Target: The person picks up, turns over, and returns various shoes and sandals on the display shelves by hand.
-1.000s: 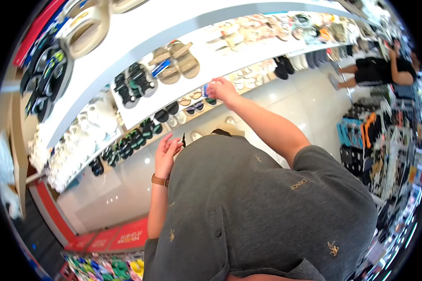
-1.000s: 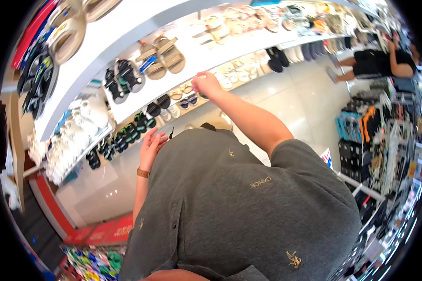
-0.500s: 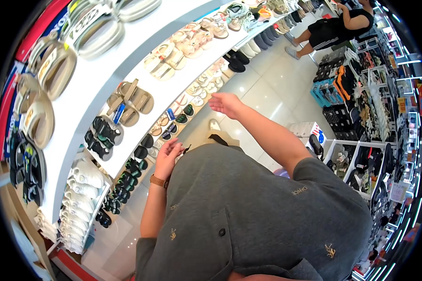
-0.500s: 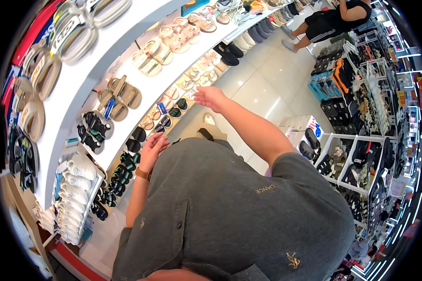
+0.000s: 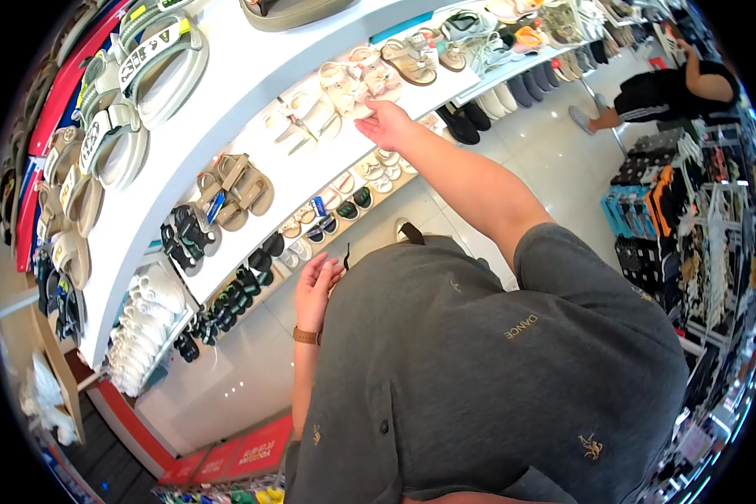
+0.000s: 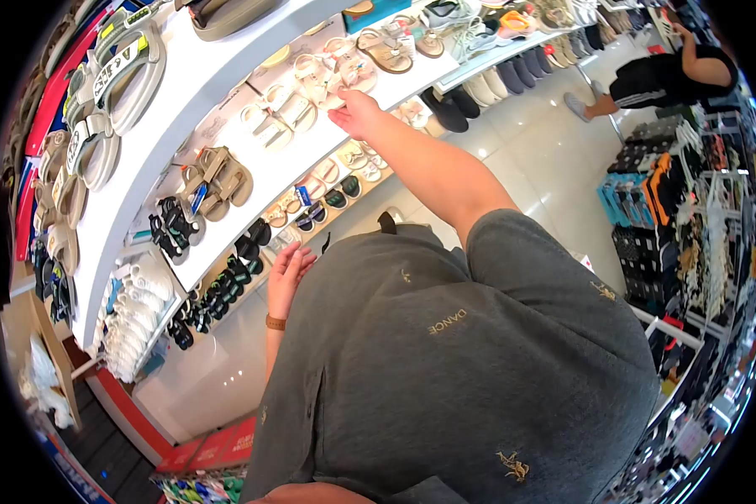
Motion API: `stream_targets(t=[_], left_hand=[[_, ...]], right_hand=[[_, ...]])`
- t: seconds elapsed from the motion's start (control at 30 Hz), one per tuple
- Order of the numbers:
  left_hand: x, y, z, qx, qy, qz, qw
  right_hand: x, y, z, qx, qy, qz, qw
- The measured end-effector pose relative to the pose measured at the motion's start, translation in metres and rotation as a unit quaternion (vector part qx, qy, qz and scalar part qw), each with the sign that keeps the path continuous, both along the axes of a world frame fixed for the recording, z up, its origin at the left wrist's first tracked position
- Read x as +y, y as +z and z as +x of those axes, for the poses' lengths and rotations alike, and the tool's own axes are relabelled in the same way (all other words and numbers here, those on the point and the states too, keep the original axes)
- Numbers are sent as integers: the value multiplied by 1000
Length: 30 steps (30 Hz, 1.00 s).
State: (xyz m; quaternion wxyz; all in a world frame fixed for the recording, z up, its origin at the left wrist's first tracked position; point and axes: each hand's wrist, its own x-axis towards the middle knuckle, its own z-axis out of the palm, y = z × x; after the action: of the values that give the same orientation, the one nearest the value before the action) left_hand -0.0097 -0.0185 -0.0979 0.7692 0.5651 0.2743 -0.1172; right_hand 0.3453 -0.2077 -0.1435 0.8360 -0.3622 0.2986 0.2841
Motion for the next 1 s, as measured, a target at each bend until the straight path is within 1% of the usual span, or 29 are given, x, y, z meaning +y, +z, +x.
stream_targets(t=[0.07,0.17,0.23,0.37,0.43,0.53,0.57,0.63,0.67,0.7,0.73,0.87,0.97,1.0], left_hand=[[-14,3,-2,11,20,-6,1000],[-30,1,-6,13,44,-7,999],[-38,6,-3,25,34,18,999],[-45,0,6,13,44,31,998],[-51,9,17,-42,54,69,995],[-56,29,38,-106,54,141,983],[-59,34,45,-131,59,161,976],[-67,61,64,-180,21,338,924],[-68,72,73,-224,-17,425,877],[-68,82,83,-266,-57,507,818],[-71,92,92,-273,-81,574,768],[-78,106,113,-288,-162,627,705],[-79,103,120,-284,-230,610,703],[-81,101,119,-282,-223,603,713]], right_hand=[[5,-4,8,-3,23,2,1000],[8,4,9,-9,48,-6,999],[5,9,5,-27,66,-17,997],[-27,29,-37,-123,63,-34,990],[-54,39,-60,-164,76,-48,982],[-96,40,-92,-257,136,-98,952],[-105,40,-99,-266,157,-107,945],[-120,44,-109,-285,199,-120,930],[-124,51,-112,-283,214,-122,927],[-126,52,-113,-290,230,-128,920],[-127,51,-112,-298,244,-133,913],[-123,59,-109,-323,291,-141,889],[-115,68,-106,-350,301,-157,873],[-113,72,-105,-360,300,-167,867]])
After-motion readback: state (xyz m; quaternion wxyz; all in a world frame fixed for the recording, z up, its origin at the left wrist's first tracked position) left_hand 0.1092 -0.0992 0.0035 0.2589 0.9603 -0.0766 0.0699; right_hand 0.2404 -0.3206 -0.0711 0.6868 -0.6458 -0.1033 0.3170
